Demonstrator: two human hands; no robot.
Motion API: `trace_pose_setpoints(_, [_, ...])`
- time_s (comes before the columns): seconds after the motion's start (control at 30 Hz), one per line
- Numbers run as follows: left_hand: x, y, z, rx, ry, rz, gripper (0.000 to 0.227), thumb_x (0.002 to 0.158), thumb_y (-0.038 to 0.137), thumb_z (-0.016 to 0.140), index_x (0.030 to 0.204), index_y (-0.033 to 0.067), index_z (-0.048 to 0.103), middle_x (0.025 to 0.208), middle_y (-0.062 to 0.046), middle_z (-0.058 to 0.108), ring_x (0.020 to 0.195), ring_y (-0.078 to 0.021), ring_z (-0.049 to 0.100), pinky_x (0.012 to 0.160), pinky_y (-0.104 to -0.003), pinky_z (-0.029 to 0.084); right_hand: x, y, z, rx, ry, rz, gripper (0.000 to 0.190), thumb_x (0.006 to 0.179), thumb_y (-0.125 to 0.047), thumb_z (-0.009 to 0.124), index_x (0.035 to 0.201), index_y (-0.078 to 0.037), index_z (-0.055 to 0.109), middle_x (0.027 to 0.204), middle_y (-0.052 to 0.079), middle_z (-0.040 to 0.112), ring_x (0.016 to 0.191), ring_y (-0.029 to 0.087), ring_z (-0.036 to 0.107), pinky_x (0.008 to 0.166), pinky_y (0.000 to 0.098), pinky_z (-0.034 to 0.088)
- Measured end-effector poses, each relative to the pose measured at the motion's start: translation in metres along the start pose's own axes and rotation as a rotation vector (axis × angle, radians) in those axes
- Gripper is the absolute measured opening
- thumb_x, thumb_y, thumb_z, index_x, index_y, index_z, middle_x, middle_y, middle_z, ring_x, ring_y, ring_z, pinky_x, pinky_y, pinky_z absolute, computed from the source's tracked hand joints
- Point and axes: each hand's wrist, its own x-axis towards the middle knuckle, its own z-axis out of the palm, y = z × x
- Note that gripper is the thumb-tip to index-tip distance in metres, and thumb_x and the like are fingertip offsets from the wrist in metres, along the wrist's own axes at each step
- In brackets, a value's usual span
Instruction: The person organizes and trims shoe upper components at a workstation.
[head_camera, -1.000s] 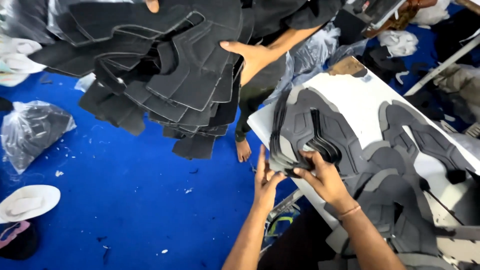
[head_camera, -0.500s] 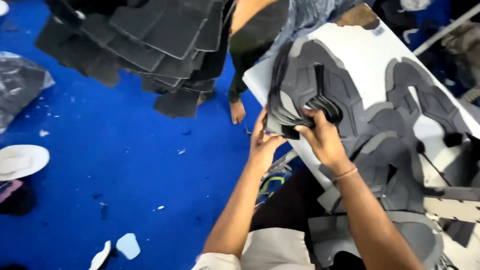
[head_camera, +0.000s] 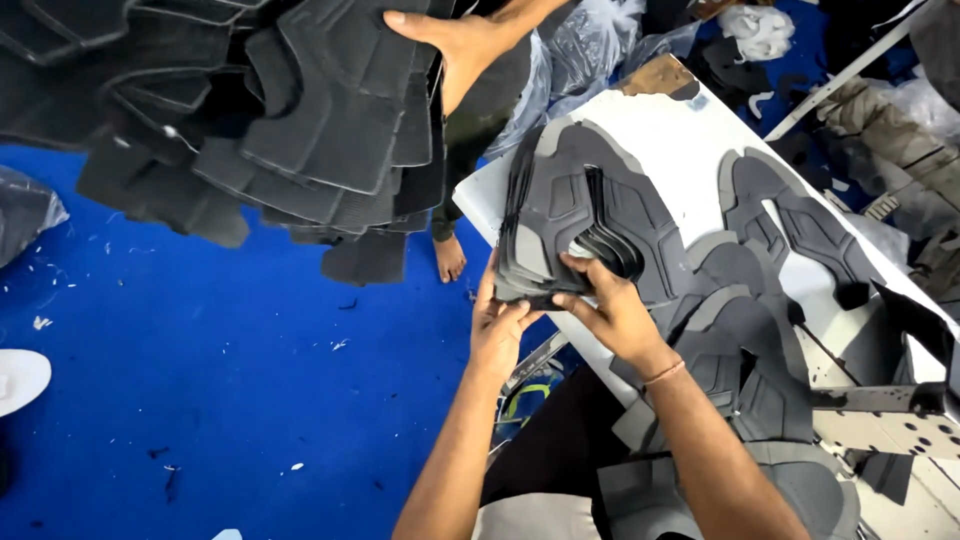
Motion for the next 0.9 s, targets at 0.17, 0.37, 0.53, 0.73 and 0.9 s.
trace_pose_setpoints(0.17, [0.0, 0.004, 0.002, -0.038, -0.052, 0.006, 0.085, 0.093, -0.01, 0.049, 0.167, 0.022, 0.02, 0.151, -0.009, 0.052, 0.128, -0.025, 0.06, 0.101, -0.042, 0.055, 0.002, -0.005, -0.003, 0.0, 0.028, 0.274, 0.052, 0.094, -0.017, 0.074, 0.139, 0.0, 0.055, 0.111, 0.016, 0.073, 0.076, 0.018, 0.068, 0.071, 0.0307, 0.055])
trace_pose_setpoints(0.37, [-0.002, 0.003, 0.0, -0.004, -0.076, 0.017, 0.084, 0.095, -0.008, 0.047, 0.167, 0.0207, 0.018, 0.152, -0.013, 0.051, 0.129, -0.0258, 0.06, 0.104, -0.044, 0.054, 0.003, -0.008, -0.001, 0.046, 0.069, 0.142, 0.049, 0.097, -0.014, 0.072, 0.139, 0.002, 0.053, 0.119, 0.017, 0.07, 0.09, 0.015, 0.069, 0.076, 0.0306, 0.057])
trace_pose_setpoints(0.53, [-0.002, 0.0, -0.005, -0.023, -0.08, 0.024, 0.083, 0.095, -0.007, 0.052, 0.167, 0.018, 0.018, 0.153, -0.011, 0.05, 0.132, -0.025, 0.058, 0.105, -0.045, 0.054, 0.001, -0.006, 0.003, 0.089, 0.025, 0.15, 0.058, 0.089, -0.015, 0.077, 0.139, 0.001, 0.052, 0.119, 0.015, 0.069, 0.095, 0.016, 0.071, 0.079, 0.0315, 0.06])
trace_pose_setpoints(0.73, [0.0, 0.0, -0.005, 0.049, -0.043, 0.006, 0.085, 0.094, -0.005, 0.058, 0.166, 0.0188, 0.019, 0.151, -0.009, 0.051, 0.13, -0.0218, 0.058, 0.102, -0.042, 0.053, -0.001, 0.0, 0.006, 0.099, 0.039, 0.101, 0.065, 0.082, -0.014, 0.084, 0.138, 0.001, 0.053, 0.119, 0.015, 0.07, 0.102, 0.016, 0.07, 0.084, 0.0319, 0.061])
trace_pose_setpoints(0.9, [0.002, -0.002, -0.006, 0.017, -0.052, 0.007, 0.084, 0.095, -0.007, 0.055, 0.167, 0.0193, 0.021, 0.149, -0.01, 0.053, 0.126, -0.023, 0.06, 0.101, -0.042, 0.054, -0.003, 0.003, 0.003, 0.144, 0.049, 0.178, 0.059, 0.087, -0.013, 0.08, 0.139, 0.001, 0.055, 0.115, 0.013, 0.072, 0.1, 0.013, 0.07, 0.085, 0.0309, 0.06])
